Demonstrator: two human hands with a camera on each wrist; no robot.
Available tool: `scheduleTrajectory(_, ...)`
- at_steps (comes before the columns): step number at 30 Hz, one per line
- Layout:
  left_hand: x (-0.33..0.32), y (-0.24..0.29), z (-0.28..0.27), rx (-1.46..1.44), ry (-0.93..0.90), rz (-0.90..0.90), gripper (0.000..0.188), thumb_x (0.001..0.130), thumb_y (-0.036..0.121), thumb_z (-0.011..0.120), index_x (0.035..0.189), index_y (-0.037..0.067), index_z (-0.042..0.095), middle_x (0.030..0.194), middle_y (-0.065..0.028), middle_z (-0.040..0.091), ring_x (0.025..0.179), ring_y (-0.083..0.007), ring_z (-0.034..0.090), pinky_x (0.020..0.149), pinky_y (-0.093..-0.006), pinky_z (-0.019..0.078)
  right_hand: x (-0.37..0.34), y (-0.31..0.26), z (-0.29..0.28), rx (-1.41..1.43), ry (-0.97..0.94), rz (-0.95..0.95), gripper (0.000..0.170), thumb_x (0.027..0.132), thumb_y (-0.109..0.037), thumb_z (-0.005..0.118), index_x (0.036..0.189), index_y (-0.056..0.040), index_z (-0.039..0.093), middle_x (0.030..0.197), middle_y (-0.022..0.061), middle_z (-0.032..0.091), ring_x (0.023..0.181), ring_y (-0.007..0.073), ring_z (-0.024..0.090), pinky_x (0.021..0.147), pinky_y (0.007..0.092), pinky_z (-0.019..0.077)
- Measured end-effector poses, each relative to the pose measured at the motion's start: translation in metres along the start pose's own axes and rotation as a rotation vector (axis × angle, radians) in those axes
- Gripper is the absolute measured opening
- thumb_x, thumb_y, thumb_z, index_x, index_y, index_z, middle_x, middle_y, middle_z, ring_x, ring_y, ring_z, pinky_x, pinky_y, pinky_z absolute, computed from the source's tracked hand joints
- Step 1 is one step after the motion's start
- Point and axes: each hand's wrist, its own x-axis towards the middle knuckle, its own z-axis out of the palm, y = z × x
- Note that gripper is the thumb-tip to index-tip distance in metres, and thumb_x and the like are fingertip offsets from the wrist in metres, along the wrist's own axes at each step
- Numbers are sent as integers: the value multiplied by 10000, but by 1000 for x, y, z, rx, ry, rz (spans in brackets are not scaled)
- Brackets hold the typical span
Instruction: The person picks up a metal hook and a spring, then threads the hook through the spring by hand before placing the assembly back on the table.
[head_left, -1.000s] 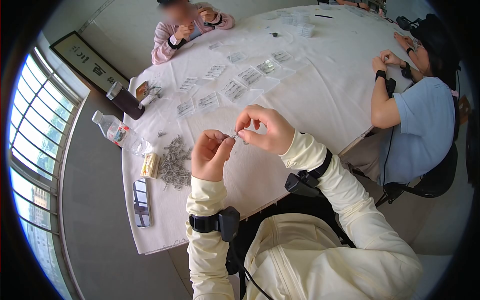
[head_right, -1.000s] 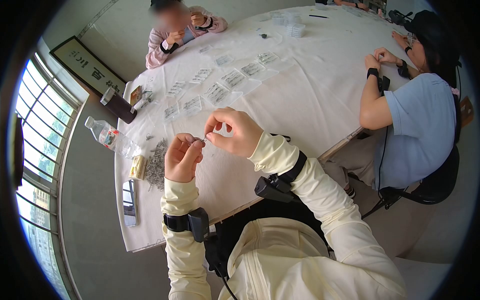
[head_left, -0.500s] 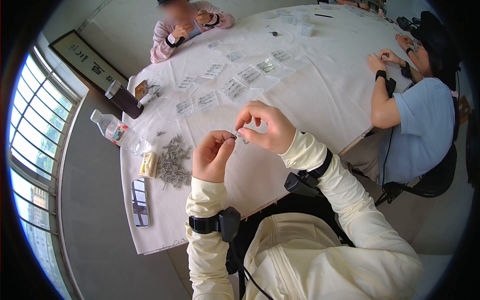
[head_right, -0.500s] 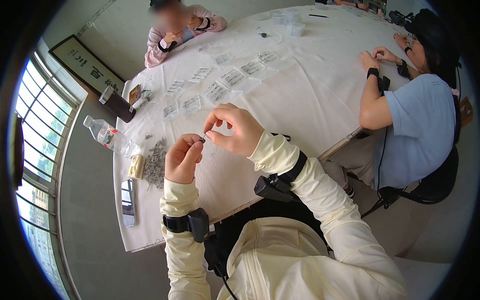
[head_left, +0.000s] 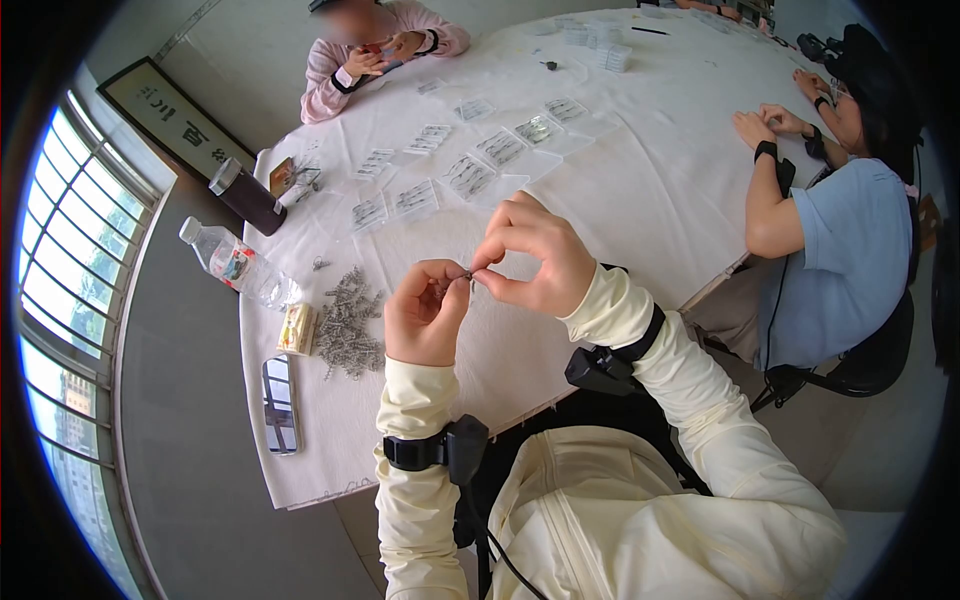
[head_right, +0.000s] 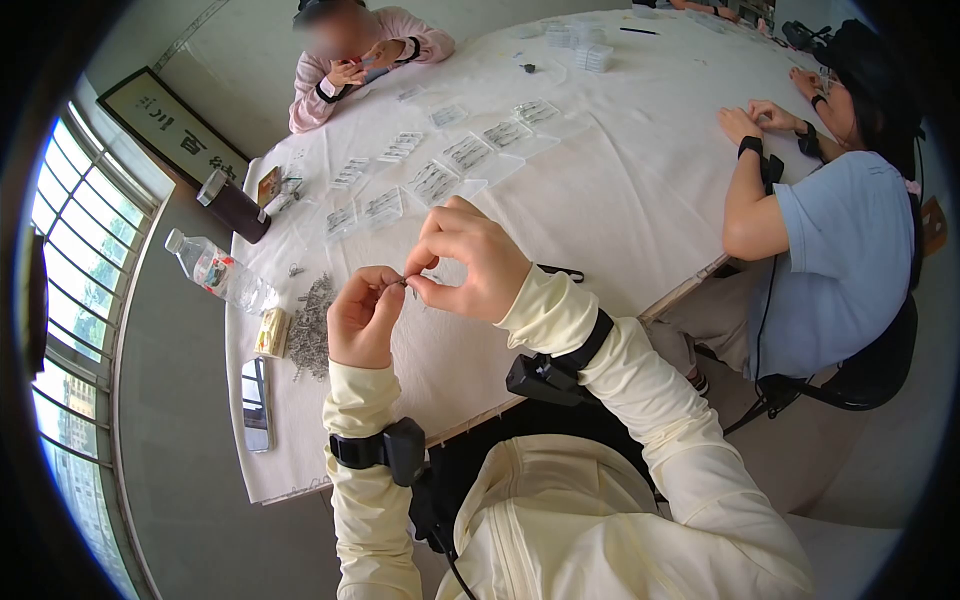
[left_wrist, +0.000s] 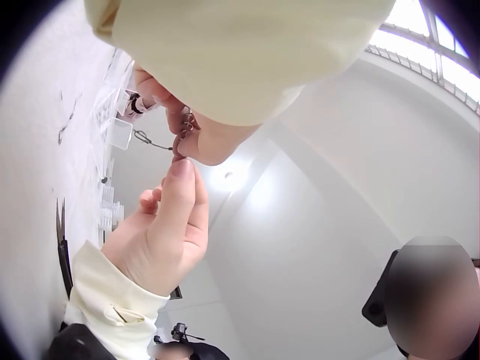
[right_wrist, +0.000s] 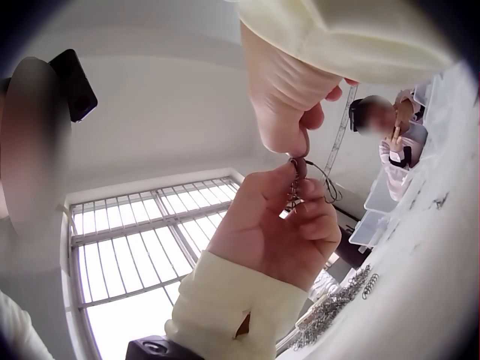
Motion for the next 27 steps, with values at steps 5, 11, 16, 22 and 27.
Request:
scheduleTrajectory(5, 1, -7, -2, 174, 35, 56, 73, 935, -28, 622, 1002, -13, 647, 857, 34, 602, 748, -19, 500, 659, -180, 405, 0, 2, 0, -105, 4, -89, 165, 699, -9, 773, 828, -93, 715, 828, 4, 607, 845, 205, 543, 770, 323, 463)
scheduleTrajectory(11, 2, -3, 2, 378, 82, 120, 66, 907, -35, 650, 969, -18, 666, 854, 21, 611, 732, -27, 507, 655, -187, 421, -1, 7, 3, -248, 18, -205, 190, 665, -12, 773, 814, -107, 702, 835, -1, 602, 843, 218, 538, 774, 337, 464)
scheduleTrajectory(16, 4, -6, 3, 425, 94, 138, 66, 895, -35, 660, 956, -21, 683, 867, 10, 615, 726, -32, 511, 650, -194, 425, -1, 7, 7, -338, 17, -236, 200, 660, -26, 759, 819, -110, 670, 853, 0, 591, 838, 226, 537, 779, 354, 455)
scheduleTrajectory(22, 4, -8, 2, 418, 65, 104, 81, 917, -8, 661, 995, -26, 675, 861, 10, 633, 723, -31, 516, 650, -195, 431, -2, 9, 7, -383, -8, -184, 198, 687, -80, 749, 809, -126, 600, 887, -4, 545, 881, 213, 536, 801, 347, 449)
scheduleTrajectory(27, 4, -7, 3, 375, 54, 96, 96, 934, 1, 648, 1025, -25, 666, 866, 11, 649, 736, -26, 526, 652, -192, 433, -2, 9, 8, -276, 30, -132, 192, 664, -12, 704, 800, -98, 600, 849, 24, 566, 829, 239, 532, 787, 358, 445)
